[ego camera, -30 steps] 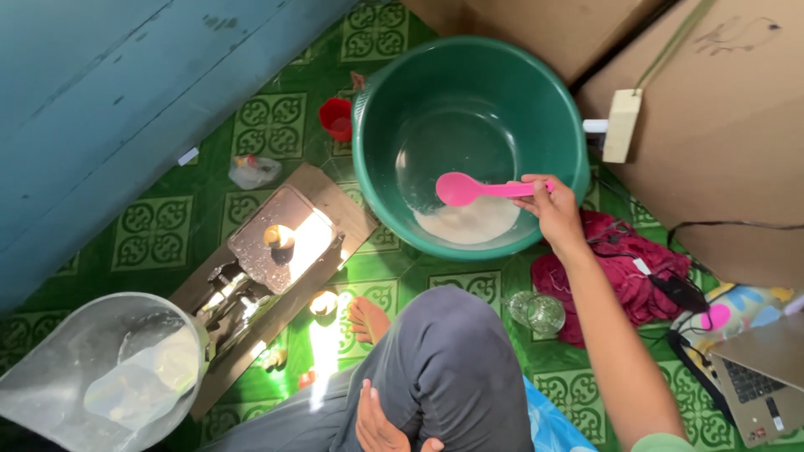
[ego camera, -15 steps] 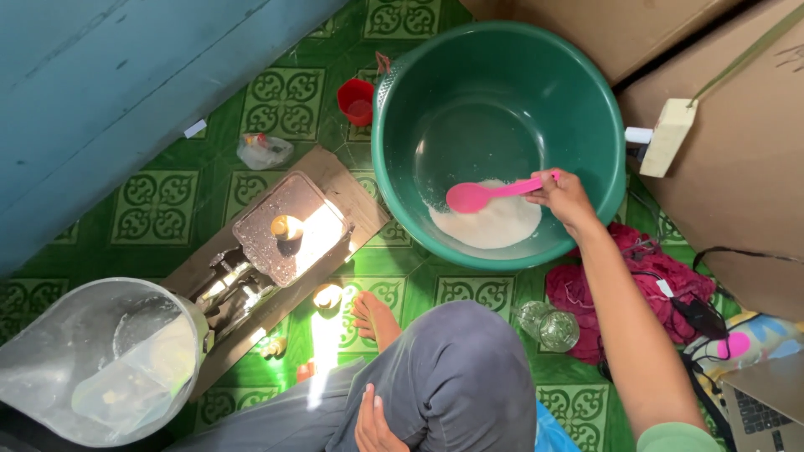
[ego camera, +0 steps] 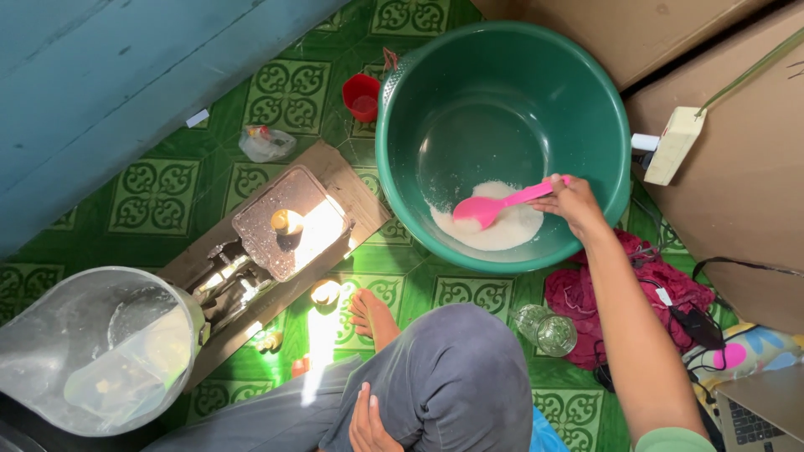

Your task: Scooping white powder from a large basin into a measuring container and then into plastic bags.

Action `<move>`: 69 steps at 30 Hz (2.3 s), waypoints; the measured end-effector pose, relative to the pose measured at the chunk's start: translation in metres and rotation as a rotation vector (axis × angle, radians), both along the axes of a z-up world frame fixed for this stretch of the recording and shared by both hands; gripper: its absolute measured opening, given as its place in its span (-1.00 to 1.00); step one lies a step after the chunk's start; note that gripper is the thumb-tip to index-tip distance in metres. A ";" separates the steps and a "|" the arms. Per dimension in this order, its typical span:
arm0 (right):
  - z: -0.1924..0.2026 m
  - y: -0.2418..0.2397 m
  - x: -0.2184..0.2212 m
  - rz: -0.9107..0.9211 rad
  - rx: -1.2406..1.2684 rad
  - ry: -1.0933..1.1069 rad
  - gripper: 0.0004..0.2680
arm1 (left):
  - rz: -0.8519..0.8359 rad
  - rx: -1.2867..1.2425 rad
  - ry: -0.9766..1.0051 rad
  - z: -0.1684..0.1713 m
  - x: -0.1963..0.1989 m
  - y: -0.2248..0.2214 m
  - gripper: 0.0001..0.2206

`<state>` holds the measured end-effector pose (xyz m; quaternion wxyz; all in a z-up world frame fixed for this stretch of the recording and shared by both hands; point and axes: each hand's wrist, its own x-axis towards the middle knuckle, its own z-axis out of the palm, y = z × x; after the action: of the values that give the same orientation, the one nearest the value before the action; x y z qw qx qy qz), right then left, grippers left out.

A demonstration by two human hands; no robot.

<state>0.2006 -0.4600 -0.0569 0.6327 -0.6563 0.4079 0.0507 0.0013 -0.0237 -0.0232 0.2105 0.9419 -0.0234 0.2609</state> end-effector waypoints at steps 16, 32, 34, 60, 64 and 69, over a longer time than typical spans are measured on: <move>0.050 0.015 -0.042 -0.299 0.347 -0.345 -0.72 | 0.006 0.048 0.000 0.001 -0.003 0.003 -0.77; 0.104 0.036 -0.054 -0.378 0.427 -0.647 -0.83 | -0.229 -0.030 0.190 0.013 -0.007 0.018 -0.05; 0.114 0.041 -0.054 -0.342 0.409 -0.671 -0.83 | -0.288 -0.074 0.150 0.012 -0.006 0.021 0.01; 0.277 0.269 -0.014 0.089 0.327 -0.706 -0.84 | -0.553 -0.546 0.661 0.091 0.020 0.080 -0.24; 0.285 0.316 -0.010 0.157 0.371 -0.695 -0.84 | -0.536 -0.623 0.560 0.094 0.024 0.091 -0.22; 0.286 0.351 -0.011 0.258 0.340 -0.708 -0.84 | -0.533 -0.579 0.379 0.091 0.026 0.096 -0.25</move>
<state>0.1901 -0.1090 0.2289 0.8218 -0.5651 0.0652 -0.0329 0.0271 0.0722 0.0675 0.5264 0.8363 -0.1527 0.0156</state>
